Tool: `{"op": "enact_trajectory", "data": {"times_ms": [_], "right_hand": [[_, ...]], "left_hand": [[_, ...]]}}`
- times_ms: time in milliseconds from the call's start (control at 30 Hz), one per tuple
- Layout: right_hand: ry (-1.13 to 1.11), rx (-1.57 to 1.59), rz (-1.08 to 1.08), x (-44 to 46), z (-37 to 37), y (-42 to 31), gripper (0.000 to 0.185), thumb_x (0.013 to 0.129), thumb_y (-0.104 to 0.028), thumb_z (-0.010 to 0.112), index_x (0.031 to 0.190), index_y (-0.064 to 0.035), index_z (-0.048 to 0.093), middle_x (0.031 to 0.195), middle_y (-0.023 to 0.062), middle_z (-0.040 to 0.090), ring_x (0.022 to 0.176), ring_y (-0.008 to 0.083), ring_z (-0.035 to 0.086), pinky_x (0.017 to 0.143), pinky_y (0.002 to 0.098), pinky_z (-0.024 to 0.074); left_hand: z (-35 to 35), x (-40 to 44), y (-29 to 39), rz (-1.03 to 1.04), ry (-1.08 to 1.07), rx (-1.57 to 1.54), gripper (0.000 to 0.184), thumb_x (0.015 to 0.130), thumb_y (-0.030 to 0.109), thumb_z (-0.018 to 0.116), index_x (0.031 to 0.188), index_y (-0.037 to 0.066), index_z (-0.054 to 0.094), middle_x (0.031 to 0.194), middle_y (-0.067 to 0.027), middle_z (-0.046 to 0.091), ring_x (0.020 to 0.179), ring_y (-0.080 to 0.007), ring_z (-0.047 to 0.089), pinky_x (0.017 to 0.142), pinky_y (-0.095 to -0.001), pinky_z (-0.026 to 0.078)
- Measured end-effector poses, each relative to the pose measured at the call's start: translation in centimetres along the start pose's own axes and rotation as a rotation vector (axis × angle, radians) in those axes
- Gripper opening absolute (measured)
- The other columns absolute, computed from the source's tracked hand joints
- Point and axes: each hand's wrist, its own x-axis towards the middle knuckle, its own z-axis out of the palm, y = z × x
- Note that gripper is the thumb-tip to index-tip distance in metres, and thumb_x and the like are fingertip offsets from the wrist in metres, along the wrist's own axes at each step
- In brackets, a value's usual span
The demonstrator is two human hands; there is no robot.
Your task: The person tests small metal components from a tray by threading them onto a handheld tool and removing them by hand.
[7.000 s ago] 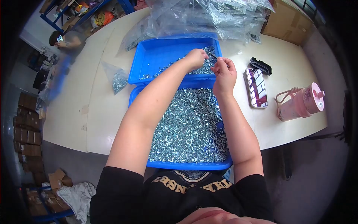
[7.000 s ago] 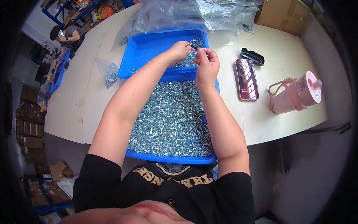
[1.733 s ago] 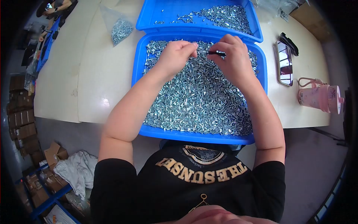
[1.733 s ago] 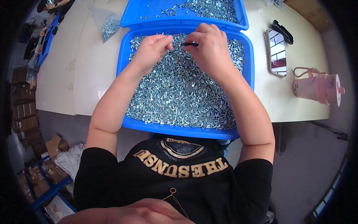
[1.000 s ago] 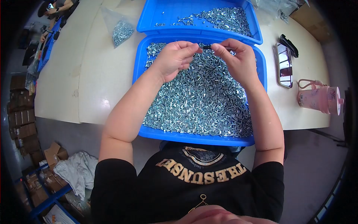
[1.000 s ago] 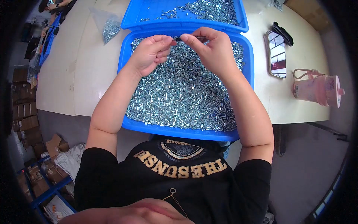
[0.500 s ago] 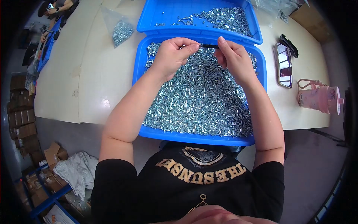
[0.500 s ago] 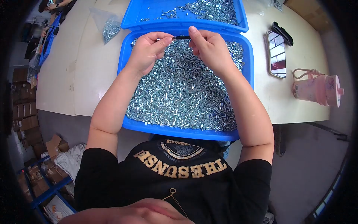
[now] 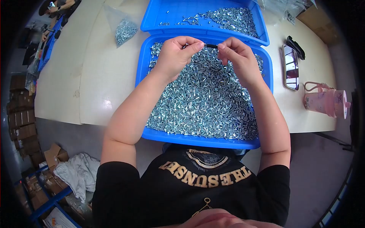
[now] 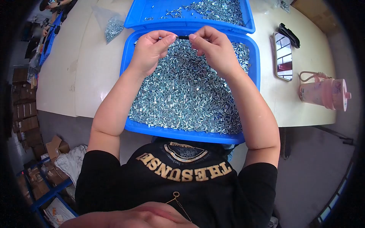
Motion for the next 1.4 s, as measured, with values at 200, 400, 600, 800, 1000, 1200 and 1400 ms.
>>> {"op": "enact_trajectory", "data": {"times_ms": [200, 400, 600, 800, 1000, 1200, 1400], "right_hand": [[-0.064, -0.109, 0.133, -0.2, 0.1, -0.3, 0.023, 0.084, -0.026, 0.060, 0.080, -0.0033, 0.058, 0.068, -0.0007, 0.055, 0.060, 0.0059, 0.049, 0.054, 0.0189, 0.0389], [-0.085, -0.330, 0.144, -0.3, -0.4, -1.2, 0.022, 0.080, -0.020, 0.067, 0.085, -0.0007, 0.056, 0.073, 0.0012, 0.057, 0.065, 0.0046, 0.051, 0.055, 0.0212, 0.0405], [-0.041, -0.463, -0.158, -0.3, 0.0, 0.5, 0.026, 0.082, -0.026, 0.063, 0.080, -0.0008, 0.059, 0.064, 0.0019, 0.056, 0.059, 0.0086, 0.050, 0.053, 0.0244, 0.0407], [-0.193, -0.451, 0.153, -0.5, 0.2, -0.7, 0.017, 0.083, -0.017, 0.063, 0.084, -0.0017, 0.056, 0.069, -0.0010, 0.054, 0.062, 0.0046, 0.049, 0.057, 0.0196, 0.0404], [-0.121, -0.603, -0.110, -0.6, 0.3, 0.1, 0.020, 0.088, -0.021, 0.055, 0.088, -0.0010, 0.059, 0.068, 0.0004, 0.057, 0.063, 0.0074, 0.052, 0.057, 0.0229, 0.0426], [-0.184, -0.647, 0.082, -0.8, 0.6, -1.1, 0.016, 0.087, -0.015, 0.056, 0.089, 0.0006, 0.058, 0.072, 0.0047, 0.060, 0.068, 0.0080, 0.054, 0.060, 0.0239, 0.0439], [-0.100, -0.649, -0.185, -0.9, 0.5, 0.0, 0.022, 0.090, -0.020, 0.050, 0.087, 0.0010, 0.057, 0.067, 0.0035, 0.057, 0.062, 0.0104, 0.052, 0.057, 0.0247, 0.0421]], "left_hand": [[0.2, -0.2, 0.3, 0.037, -0.006, 0.105, 0.015, 0.079, 0.013, 0.068, 0.087, 0.001, 0.064, 0.071, 0.0014, 0.057, 0.060, -0.0022, 0.046, 0.052, -0.0167, 0.037], [0.3, -0.3, 0.2, 0.041, -0.005, 0.201, 0.014, 0.078, 0.012, 0.068, 0.086, 0.000, 0.065, 0.076, -0.0002, 0.060, 0.067, -0.0045, 0.050, 0.060, -0.0188, 0.041], [0.2, -0.2, 0.1, 0.028, 0.014, 0.250, 0.014, 0.078, 0.013, 0.068, 0.085, 0.001, 0.066, 0.075, 0.0005, 0.061, 0.067, -0.0041, 0.050, 0.060, -0.0189, 0.041], [0.1, -0.2, 0.1, 0.015, -0.004, 0.216, 0.014, 0.078, 0.014, 0.068, 0.084, 0.001, 0.066, 0.074, 0.0006, 0.061, 0.067, -0.0038, 0.050, 0.059, -0.0187, 0.040], [0.2, -0.3, -0.1, 0.064, -0.011, 0.322, 0.013, 0.078, 0.015, 0.067, 0.083, 0.002, 0.066, 0.070, 0.0024, 0.060, 0.063, -0.0034, 0.048, 0.056, -0.0191, 0.039], [-0.1, 0.0, -0.4, 0.078, -0.036, 0.446, 0.012, 0.080, 0.011, 0.066, 0.086, 0.001, 0.065, 0.079, -0.0001, 0.061, 0.071, -0.0036, 0.051, 0.063, -0.0179, 0.041], [-0.2, 0.2, -1.1, 0.173, -0.008, 0.422, 0.013, 0.078, 0.016, 0.068, 0.081, 0.003, 0.067, 0.061, 0.0061, 0.051, 0.056, -0.0022, 0.040, 0.050, -0.0197, 0.034]]}}
